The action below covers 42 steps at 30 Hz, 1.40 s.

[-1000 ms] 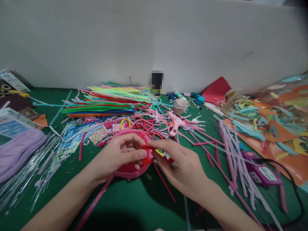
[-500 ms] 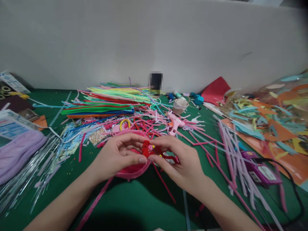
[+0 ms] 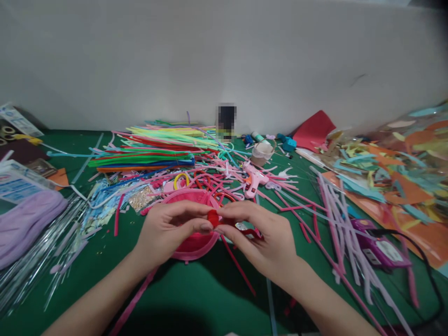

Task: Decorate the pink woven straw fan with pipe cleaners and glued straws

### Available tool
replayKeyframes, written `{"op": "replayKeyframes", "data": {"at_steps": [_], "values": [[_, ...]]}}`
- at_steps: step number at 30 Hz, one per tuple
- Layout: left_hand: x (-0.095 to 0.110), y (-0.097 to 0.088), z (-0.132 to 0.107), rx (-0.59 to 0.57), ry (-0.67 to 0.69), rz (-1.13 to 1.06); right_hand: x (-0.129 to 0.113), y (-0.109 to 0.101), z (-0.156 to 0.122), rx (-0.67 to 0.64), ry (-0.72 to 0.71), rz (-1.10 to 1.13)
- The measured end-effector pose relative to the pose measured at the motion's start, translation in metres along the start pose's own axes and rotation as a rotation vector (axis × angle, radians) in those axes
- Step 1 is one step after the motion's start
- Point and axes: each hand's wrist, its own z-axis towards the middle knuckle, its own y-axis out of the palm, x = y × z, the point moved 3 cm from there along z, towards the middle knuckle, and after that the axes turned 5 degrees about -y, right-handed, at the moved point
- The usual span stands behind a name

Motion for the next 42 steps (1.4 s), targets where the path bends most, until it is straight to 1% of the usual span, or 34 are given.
{"op": "replayKeyframes", "data": {"at_steps": [4,8,14,17,19,22,26,28,30,31,33,34,35,36,39,40,41,42], "values": [[0.0,0.0,0.0,0.004,0.057,0.057,-0.002,0.0,0.001,0.028,-0.047,-0.019],[0.002,0.002,-0.001,-0.041,0.088,0.076,-0.003,-0.001,0.003,0.036,-0.091,-0.027],[0.002,0.005,-0.003,-0.061,0.03,0.081,-0.005,-0.003,0.004,0.009,-0.067,0.005],[-0.001,0.008,-0.004,-0.097,0.022,0.125,-0.004,-0.002,0.004,0.005,-0.057,0.01],[-0.004,0.009,-0.004,-0.106,0.049,0.199,-0.002,-0.002,0.004,-0.001,-0.07,-0.03],[-0.008,0.011,-0.004,-0.09,0.082,0.282,0.0,-0.004,0.003,-0.036,-0.132,-0.158],[-0.01,0.011,-0.004,-0.094,0.037,0.269,0.002,-0.006,0.003,-0.126,-0.236,-0.318],[-0.01,0.011,-0.004,-0.102,0.037,0.279,0.002,-0.005,0.003,-0.143,-0.26,-0.336],[-0.008,0.01,-0.004,-0.091,0.059,0.324,0.001,-0.005,0.005,-0.149,-0.23,-0.311],[-0.007,0.01,-0.004,-0.079,0.088,0.368,0.0,-0.004,0.007,-0.159,-0.198,-0.284],[-0.002,0.008,-0.004,-0.058,0.192,0.479,-0.001,-0.004,0.012,-0.189,-0.097,-0.185],[0.001,0.008,-0.005,-0.061,0.257,0.53,-0.001,-0.005,0.015,-0.216,-0.016,-0.1],[0.005,0.007,-0.006,-0.077,0.317,0.568,0.0,-0.005,0.017,-0.247,0.099,0.025],[0.007,0.007,-0.007,-0.102,0.366,0.589,0.002,-0.005,0.019,-0.282,0.246,0.199],[0.015,0.007,-0.013,-0.203,0.438,0.551,0.006,0.004,0.013,-0.406,0.76,0.862],[0.018,0.007,-0.015,-0.234,0.456,0.519,0.005,0.009,0.009,-0.446,0.9,1.068],[0.02,0.008,-0.018,-0.258,0.474,0.488,0.004,0.014,0.003,-0.476,1.011,1.24],[0.022,0.009,-0.02,-0.279,0.493,0.462,0.002,0.02,-0.003,-0.495,1.092,1.376]]}}
